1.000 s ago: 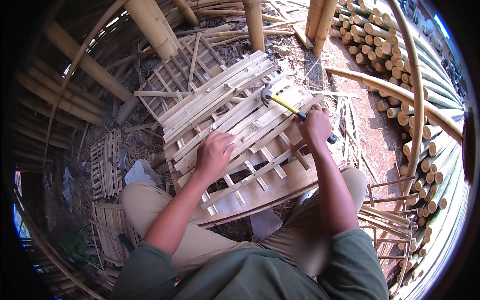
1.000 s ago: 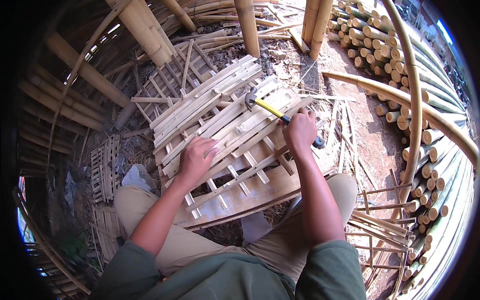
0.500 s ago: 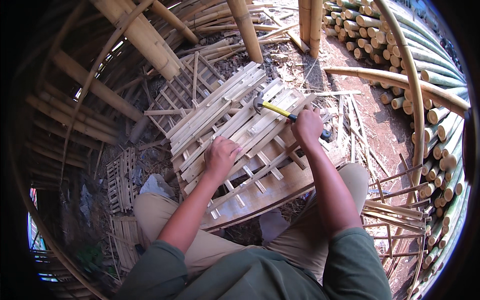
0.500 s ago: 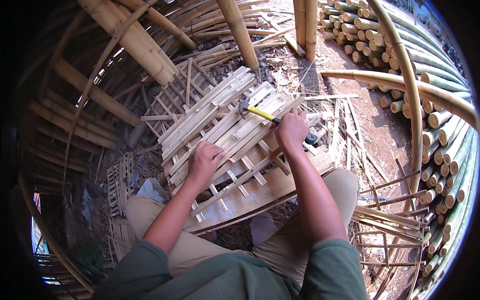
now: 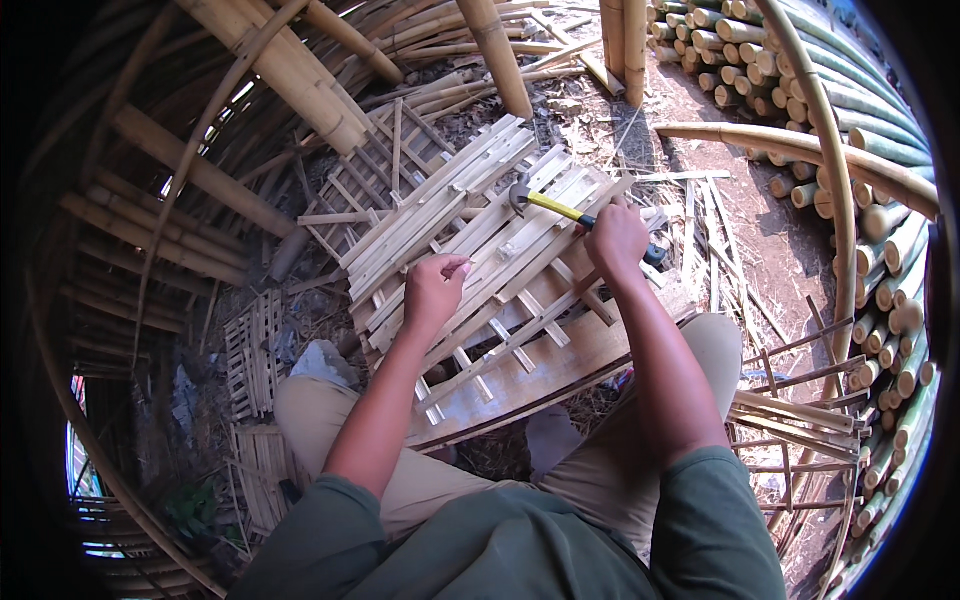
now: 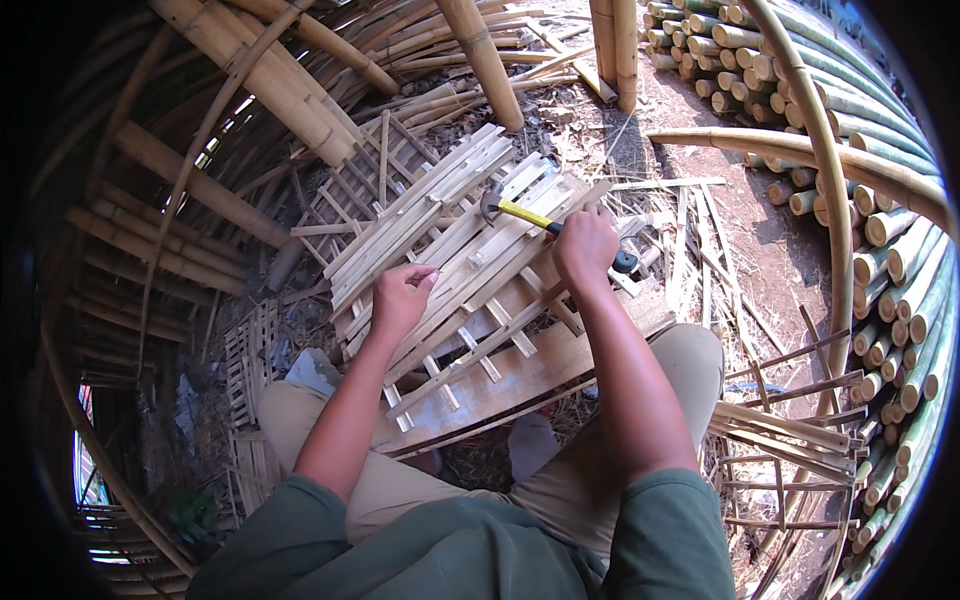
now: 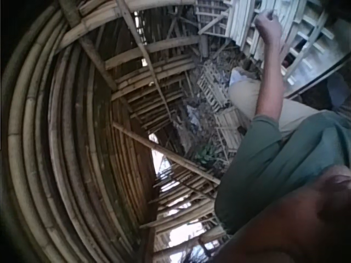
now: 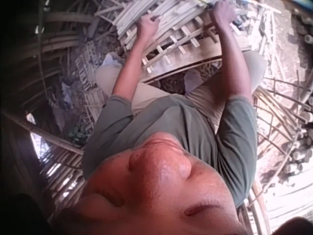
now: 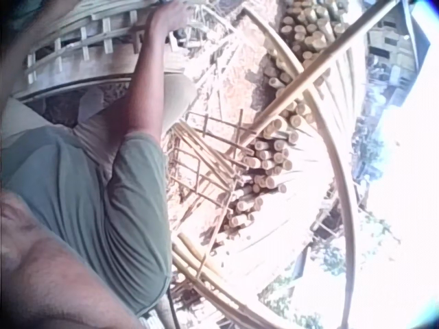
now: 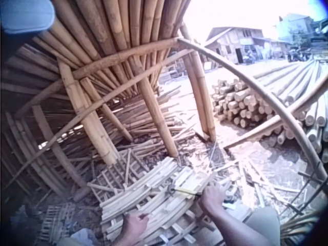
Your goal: The person takes nails from a plastic bag and uses a hammer to secure slats onto a bamboo frame while sitting down.
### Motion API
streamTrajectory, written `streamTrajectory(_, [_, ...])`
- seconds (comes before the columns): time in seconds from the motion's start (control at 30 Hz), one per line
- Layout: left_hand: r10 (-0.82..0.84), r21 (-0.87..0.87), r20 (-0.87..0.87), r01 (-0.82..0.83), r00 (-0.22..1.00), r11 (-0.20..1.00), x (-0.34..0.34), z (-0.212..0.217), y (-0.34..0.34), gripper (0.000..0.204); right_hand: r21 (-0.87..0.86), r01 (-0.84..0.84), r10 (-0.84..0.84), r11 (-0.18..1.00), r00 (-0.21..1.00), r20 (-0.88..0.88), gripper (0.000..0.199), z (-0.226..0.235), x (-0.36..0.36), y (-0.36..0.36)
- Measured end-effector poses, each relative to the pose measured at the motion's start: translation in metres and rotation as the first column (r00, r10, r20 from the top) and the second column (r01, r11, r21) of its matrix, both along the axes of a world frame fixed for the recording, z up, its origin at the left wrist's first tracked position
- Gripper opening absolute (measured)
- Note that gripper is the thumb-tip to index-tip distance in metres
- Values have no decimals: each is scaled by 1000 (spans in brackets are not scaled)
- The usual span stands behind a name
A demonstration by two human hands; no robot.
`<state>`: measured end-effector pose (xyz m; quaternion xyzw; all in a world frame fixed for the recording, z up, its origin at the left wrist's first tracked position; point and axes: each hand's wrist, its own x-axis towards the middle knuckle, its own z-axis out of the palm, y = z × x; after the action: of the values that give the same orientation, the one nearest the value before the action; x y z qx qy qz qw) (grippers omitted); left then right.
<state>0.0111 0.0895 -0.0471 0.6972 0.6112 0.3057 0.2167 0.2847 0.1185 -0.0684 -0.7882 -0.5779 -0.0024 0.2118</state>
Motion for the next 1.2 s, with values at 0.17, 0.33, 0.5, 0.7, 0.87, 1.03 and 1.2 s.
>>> streamTrajectory(0.17, [-251, -574, 92, 257, 964, 777, -13, 52, 13, 26, -60, -14, 13, 998, 1000, -22, 35, 0, 2, 1])
streamTrajectory(0.33, [501, 786, 123, -393, 857, 478, -31, 72, 55, 47, -25, -14, 14, 1000, 1000, 6, 32, 0, 0, -2])
streamTrajectory(0.5, [-9, 101, -29, 11, 1000, 995, -38, 21, 26, 23, -49, -16, 15, 999, 1000, -7, 31, -3, 1, 2])
streamTrajectory(0.7, [-90, 111, -96, 101, 991, 989, -13, -22, -13, 23, -26, -23, 24, 999, 1000, 18, 30, -1, 2, 0])
streamTrajectory(0.87, [-38, 168, -189, 70, 981, 983, -9, -30, -14, 20, -44, -17, 17, 999, 1000, 8, 30, -2, 1, 1])
streamTrajectory(1.03, [10, 208, -214, 35, 977, 978, 1, -29, -16, 10, -38, -16, 16, 999, 1000, 17, 31, -3, 1, 1])
streamTrajectory(1.2, [47, 308, -411, 91, 910, 947, 9, -29, -19, 8, -60, -19, 20, 998, 1000, 19, 32, -1, 3, 2])
